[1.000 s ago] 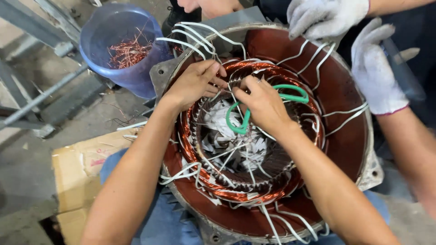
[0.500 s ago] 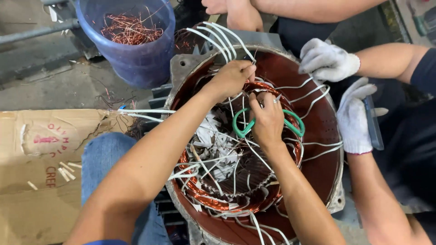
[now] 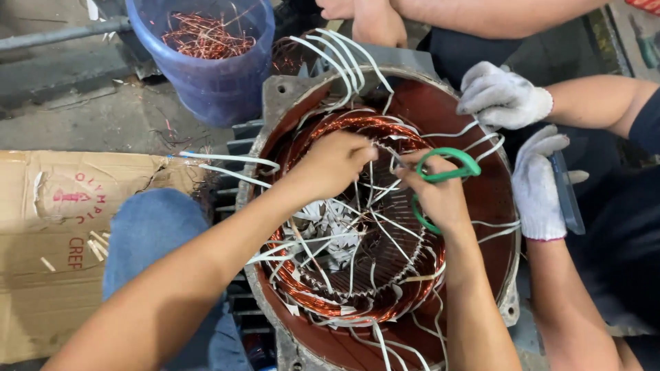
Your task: Cutting and arranging copper windings and insulation wires inside a large electric motor stator.
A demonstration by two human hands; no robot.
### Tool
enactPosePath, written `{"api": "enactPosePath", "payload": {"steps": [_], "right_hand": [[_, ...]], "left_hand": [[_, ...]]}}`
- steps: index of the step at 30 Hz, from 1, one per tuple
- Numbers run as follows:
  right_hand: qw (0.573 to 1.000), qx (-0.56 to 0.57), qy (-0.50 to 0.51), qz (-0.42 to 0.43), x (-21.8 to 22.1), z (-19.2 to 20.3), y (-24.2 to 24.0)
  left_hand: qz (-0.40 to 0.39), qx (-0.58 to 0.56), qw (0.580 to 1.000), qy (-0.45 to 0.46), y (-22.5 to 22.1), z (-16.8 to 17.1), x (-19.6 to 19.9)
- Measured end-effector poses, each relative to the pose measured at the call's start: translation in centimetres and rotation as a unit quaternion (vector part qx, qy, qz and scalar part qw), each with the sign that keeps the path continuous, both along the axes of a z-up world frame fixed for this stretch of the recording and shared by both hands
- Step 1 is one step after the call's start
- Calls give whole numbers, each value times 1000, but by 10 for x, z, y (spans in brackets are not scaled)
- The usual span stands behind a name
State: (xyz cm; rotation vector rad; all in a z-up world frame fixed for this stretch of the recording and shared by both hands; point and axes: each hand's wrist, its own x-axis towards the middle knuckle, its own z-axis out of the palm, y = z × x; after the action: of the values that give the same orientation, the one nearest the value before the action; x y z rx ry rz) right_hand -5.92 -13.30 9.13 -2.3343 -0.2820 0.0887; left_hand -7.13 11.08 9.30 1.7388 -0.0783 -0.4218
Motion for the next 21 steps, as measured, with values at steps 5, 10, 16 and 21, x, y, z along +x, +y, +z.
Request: {"api": "enactPosePath", "payload": {"steps": [5,10,16,21], "right_hand": [[994,31,5,103,-1,12,9],[980,21,76,182,-3,4,8],[968,15,130,214,0,12,10],[954,22,141,265,2,10,13]], "left_hand": [[171,-333,879,295,-8,1,-47],[290,-355,843,282,-30,-20,-73],[195,-311,860,354,-45,-55,-94],[196,-332,866,319,-46,-34,-97]]}}
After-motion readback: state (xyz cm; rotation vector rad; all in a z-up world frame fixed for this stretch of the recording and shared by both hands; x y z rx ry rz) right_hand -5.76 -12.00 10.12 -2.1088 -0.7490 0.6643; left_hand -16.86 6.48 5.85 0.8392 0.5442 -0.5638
